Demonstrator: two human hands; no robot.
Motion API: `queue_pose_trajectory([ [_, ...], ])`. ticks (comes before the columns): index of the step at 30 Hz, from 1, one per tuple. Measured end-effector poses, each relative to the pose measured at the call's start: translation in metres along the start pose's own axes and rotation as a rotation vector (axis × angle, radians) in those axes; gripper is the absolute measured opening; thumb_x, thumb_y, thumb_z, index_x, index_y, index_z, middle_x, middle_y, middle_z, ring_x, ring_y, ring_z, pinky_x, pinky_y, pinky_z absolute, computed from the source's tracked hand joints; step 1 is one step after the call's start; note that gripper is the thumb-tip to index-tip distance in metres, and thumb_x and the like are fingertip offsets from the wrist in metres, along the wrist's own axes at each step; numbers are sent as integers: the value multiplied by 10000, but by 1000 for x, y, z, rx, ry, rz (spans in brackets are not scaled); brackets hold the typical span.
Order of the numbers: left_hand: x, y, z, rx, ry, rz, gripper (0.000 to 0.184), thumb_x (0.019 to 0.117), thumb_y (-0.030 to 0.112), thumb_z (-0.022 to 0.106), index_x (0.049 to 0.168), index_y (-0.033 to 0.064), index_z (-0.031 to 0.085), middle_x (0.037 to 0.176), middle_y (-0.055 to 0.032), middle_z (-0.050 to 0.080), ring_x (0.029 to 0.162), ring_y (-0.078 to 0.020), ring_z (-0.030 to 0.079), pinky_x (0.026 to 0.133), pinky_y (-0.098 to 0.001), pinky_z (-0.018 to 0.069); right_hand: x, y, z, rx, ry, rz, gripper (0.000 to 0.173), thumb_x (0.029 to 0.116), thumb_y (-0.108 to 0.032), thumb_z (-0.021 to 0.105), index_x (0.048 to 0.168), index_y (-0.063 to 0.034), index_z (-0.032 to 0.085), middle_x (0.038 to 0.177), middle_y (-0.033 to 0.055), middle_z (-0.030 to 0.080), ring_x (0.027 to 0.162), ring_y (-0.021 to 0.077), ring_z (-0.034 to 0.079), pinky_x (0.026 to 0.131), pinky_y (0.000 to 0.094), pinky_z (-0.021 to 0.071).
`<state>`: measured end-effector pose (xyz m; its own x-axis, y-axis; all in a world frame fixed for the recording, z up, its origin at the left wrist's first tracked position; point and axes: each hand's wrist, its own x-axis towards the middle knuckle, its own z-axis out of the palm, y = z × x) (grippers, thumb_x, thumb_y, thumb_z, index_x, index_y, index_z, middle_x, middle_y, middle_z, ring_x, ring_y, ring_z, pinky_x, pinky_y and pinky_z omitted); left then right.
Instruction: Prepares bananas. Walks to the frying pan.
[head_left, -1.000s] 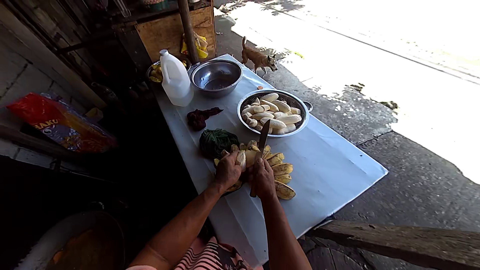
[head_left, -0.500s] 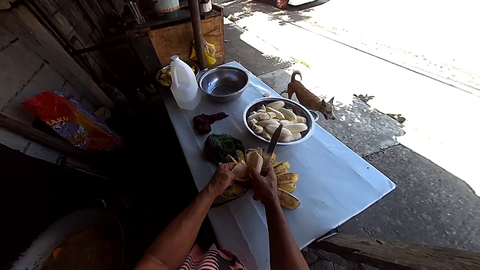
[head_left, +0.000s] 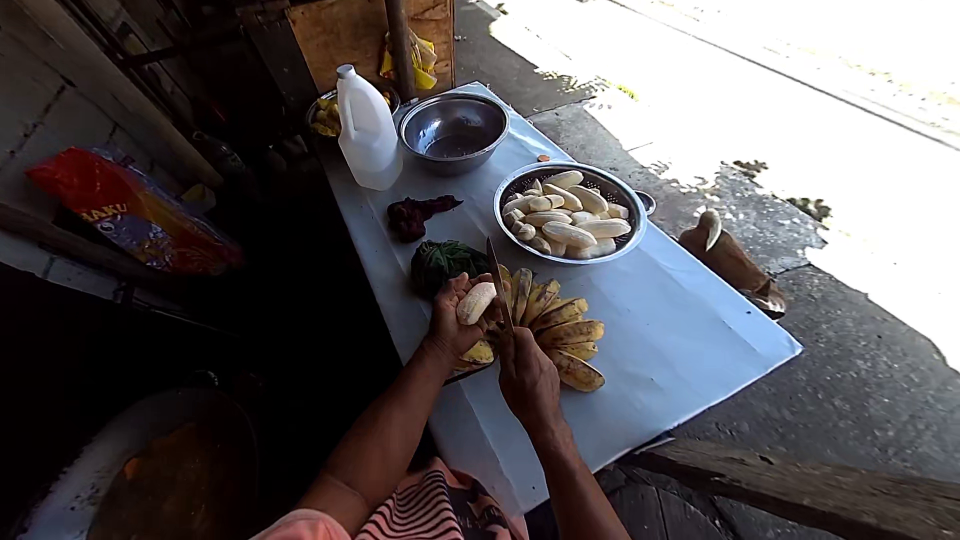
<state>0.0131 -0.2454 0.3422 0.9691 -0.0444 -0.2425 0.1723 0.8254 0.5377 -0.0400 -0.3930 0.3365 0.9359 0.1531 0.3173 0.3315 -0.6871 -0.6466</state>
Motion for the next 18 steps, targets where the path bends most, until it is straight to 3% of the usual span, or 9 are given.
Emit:
queue_pose_trajectory([
  [3,-1,-5,-2,17,-121,-12,612,1042,508,284,1280,40,599,1150,-210,683,877,-273,709,789,-399,603,-1,-3,2,-52,-84,44,359,1084,-281,383,981,-40,628,734,100,626,640,263,656,542,428,512],
  [6,0,-11,0,57,-254,15,378,907,262,549,1205,54,653,1100,-181,688,841,-238,697,770,-364,599,2,3,14,-64,-220,140,391,1091,-297,348,1051,-22,624,819,143,665,760,319,701,631,483,540],
  [9,5,-11,-3,119,-219,-4,415,817,115,573,1228,72,624,1136,-174,687,854,-230,702,770,-356,598,5,4,9,-3,-227,145,396,1099,-305,344,1024,-26,614,769,122,634,717,293,676,618,470,524],
  [11,7,-10,-5,81,-183,-19,392,892,165,515,1258,62,608,1180,-190,683,885,-251,713,764,-371,605,4,-1,0,43,-149,99,368,1092,-283,362,998,-26,609,709,89,597,630,249,631,563,434,503],
  [13,8,-7,-4,31,-170,-48,458,988,381,445,1285,70,602,1196,-188,674,944,-275,707,805,-403,607,1,-7,-5,50,-105,66,358,1089,-282,371,974,-35,603,673,62,568,577,215,593,525,399,483],
  [15,10,-8,-3,41,-225,-58,631,1000,588,391,1304,85,621,1187,-179,681,911,-260,707,790,-404,610,-1,-6,2,49,-212,110,383,1097,-303,358,1029,-28,617,719,96,613,634,259,642,569,444,513],
  [16,12,-10,-5,44,-276,-56,646,988,608,432,1314,84,625,1200,-177,674,902,-254,699,786,-402,606,0,-2,7,57,-280,138,396,1098,-309,346,1069,-22,618,755,114,636,680,280,666,608,469,529],
  [18,18,-13,-10,52,-343,-43,527,920,426,596,1317,79,617,1210,-178,664,894,-241,691,793,-394,597,5,6,9,105,-365,157,410,1101,-326,330,1087,-23,605,778,115,629,713,273,659,646,471,526],
])
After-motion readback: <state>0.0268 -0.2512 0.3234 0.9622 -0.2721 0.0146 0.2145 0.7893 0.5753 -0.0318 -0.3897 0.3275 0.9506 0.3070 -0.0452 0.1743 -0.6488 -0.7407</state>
